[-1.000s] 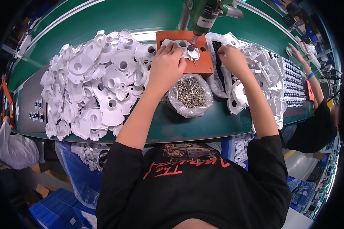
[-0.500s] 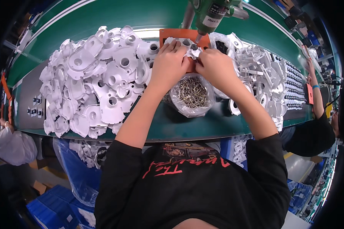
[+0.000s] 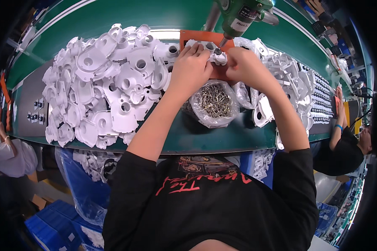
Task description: Manually inserting metal studs into plastic parts and using a hand press to secure them.
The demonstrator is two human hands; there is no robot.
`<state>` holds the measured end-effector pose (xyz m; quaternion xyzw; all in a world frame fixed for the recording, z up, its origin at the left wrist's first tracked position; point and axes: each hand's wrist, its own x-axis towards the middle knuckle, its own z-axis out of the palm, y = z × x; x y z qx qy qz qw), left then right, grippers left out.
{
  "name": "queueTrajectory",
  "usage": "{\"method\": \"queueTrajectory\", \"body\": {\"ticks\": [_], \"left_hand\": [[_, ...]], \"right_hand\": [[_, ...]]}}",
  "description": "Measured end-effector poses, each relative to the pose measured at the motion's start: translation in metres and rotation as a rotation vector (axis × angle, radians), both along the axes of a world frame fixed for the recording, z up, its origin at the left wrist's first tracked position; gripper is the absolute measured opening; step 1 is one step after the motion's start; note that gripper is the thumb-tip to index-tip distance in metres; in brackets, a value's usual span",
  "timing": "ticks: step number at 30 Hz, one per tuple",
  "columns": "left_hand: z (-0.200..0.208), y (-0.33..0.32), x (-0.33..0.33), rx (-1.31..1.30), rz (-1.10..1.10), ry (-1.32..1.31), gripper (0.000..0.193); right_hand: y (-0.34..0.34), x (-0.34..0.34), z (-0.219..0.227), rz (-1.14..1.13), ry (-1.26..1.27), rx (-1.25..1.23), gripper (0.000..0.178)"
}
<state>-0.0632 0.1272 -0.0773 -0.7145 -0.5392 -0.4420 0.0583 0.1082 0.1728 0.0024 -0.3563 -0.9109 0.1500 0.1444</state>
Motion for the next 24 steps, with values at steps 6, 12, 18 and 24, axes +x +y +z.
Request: {"method": "queueTrajectory", "body": {"ticks": [6, 12, 18, 24], "left_hand": [[-0.002, 0.0, 0.001, 0.007, 0.003, -0.001, 0.019], [0.001, 0.001, 0.002, 0.003, -0.005, -0.005, 0.018], [-0.001, 0.002, 0.002, 0.002, -0.003, -0.017, 0.018], [0.0, 0.001, 0.001, -0.015, 0.005, -0.012, 0.018]], "right_hand": [[0.025, 0.022, -0.003, -0.128, 0.085, -0.234, 0.015], [0.041, 0.016, -0.026, -0.224, 0.58, -0.47, 0.021], [0.045, -0.003, -0.058, -0.203, 0.801, -0.499, 0.016], [0.049, -0.007, -0.067, -0.237, 0.599, -0.27, 0.012]]}}
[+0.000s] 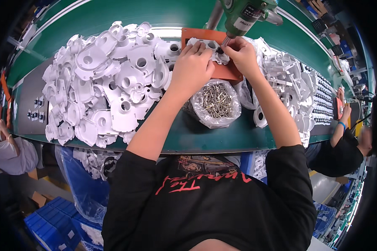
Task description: Manually inserting metal studs into plastic parts and using a hand press to secure them.
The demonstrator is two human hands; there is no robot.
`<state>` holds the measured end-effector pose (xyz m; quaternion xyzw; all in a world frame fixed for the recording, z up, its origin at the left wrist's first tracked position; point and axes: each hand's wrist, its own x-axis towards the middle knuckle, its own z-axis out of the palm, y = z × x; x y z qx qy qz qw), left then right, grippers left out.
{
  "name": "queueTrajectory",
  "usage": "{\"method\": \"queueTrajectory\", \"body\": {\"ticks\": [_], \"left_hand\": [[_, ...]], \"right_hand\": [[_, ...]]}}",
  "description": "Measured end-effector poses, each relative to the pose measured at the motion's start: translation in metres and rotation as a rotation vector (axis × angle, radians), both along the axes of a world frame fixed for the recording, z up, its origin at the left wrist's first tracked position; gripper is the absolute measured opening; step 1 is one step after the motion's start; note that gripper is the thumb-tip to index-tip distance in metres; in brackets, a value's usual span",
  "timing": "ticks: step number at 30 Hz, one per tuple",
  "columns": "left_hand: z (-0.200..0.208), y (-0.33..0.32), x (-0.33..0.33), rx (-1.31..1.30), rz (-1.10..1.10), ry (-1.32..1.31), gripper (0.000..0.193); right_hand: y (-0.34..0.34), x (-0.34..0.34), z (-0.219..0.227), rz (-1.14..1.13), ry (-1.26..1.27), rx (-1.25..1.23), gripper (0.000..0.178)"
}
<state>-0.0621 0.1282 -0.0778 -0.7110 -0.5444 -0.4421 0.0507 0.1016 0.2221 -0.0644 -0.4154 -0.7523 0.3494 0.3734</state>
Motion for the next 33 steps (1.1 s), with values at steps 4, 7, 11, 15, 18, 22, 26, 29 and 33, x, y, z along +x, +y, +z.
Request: {"method": "queueTrajectory", "body": {"ticks": [4, 7, 11, 15, 18, 22, 26, 29, 33], "left_hand": [[0.001, 0.0, 0.001, 0.006, 0.003, 0.013, 0.018], [0.002, 0.0, 0.002, -0.009, 0.012, 0.003, 0.017], [0.002, 0.0, 0.001, 0.006, -0.005, -0.003, 0.016], [0.003, 0.0, 0.001, -0.005, -0.008, 0.009, 0.016], [0.004, -0.001, 0.001, -0.018, -0.008, 0.033, 0.016], [0.006, -0.002, -0.001, -0.078, -0.041, 0.028, 0.017], [0.003, 0.0, 0.0, -0.079, -0.034, 0.039, 0.018], [0.002, 0.001, 0.001, -0.025, -0.038, 0.055, 0.019], [-0.002, 0.003, 0.001, 0.029, -0.029, 0.15, 0.028]], "right_hand": [[0.0, 0.0, -0.002, 0.024, 0.075, -0.028, 0.014], [0.0, -0.001, -0.004, 0.023, 0.1, -0.024, 0.014], [-0.002, -0.002, -0.002, 0.024, 0.04, -0.013, 0.012], [-0.009, 0.006, -0.003, 0.104, -0.049, 0.168, 0.011], [-0.014, 0.009, -0.006, 0.112, -0.111, 0.397, 0.013], [-0.02, 0.007, -0.001, 0.127, -0.205, 0.512, 0.021], [-0.024, 0.011, -0.002, 0.128, -0.271, 0.546, 0.02], [-0.028, 0.01, 0.001, 0.125, -0.272, 0.555, 0.02], [-0.032, 0.014, 0.001, 0.145, -0.286, 0.588, 0.023]]}}
